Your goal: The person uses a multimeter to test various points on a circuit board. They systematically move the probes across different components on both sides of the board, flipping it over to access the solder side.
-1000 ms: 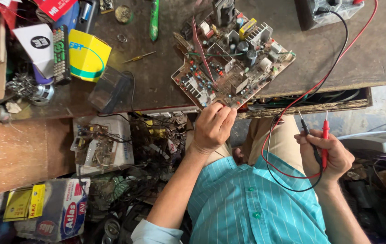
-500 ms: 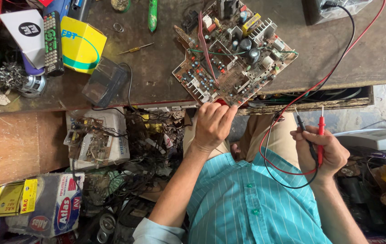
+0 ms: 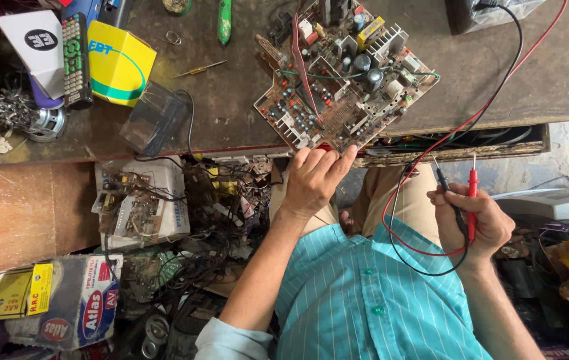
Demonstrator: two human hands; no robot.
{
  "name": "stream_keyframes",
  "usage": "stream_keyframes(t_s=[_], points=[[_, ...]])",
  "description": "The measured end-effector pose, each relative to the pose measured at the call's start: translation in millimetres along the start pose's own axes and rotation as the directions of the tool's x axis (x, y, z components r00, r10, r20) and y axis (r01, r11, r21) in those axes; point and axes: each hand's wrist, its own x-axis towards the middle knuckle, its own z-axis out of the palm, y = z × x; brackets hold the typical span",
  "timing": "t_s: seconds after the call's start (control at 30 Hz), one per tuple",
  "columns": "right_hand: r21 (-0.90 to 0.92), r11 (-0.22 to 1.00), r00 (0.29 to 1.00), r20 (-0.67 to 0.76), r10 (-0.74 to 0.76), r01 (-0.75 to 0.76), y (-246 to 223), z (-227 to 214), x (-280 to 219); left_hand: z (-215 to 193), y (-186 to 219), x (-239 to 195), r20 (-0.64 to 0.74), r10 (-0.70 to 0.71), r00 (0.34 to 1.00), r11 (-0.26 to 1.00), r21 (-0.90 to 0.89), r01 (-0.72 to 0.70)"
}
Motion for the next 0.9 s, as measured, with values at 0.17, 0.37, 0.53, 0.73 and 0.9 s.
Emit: stream_keyframes(t_s=[0.17, 0.37, 0.53, 0.73, 0.9], points=[[-0.009, 1.000, 1.000, 0.005, -0.010, 0.010, -0.2, 1.1, 2.0, 2.2, 0.7, -1.4, 0.006, -0.012, 1.000, 1.000, 0.008, 0.012], [0.002, 1.000, 1.000, 0.007, -0.028, 0.028, -3.3, 1.3, 4.9, 7.0, -0.5, -4.7, 0.007, -0.026, 1.000, 1.000, -0.016, 0.026], [-0.012, 0.999, 0.999, 0.004, -0.032, 0.032, -4.0, 0.8, 6.0, 11.5, -3.4, -7.0, -0.031, -0.022, 0.999, 0.999, -0.030, 0.021], [-0.024, 0.999, 1.000, -0.003, -0.026, 0.026, -1.8, 0.2, 3.6, 9.8, 0.3, -2.5, -0.024, -0.080, 0.997, 0.988, -0.137, 0.076], [-0.059, 0.998, 0.999, -0.023, -0.033, 0.032, 4.0, 1.3, 2.1, -1.0, 13.7, 2.6, -0.071, -0.157, 0.985, 0.980, -0.138, 0.146]])
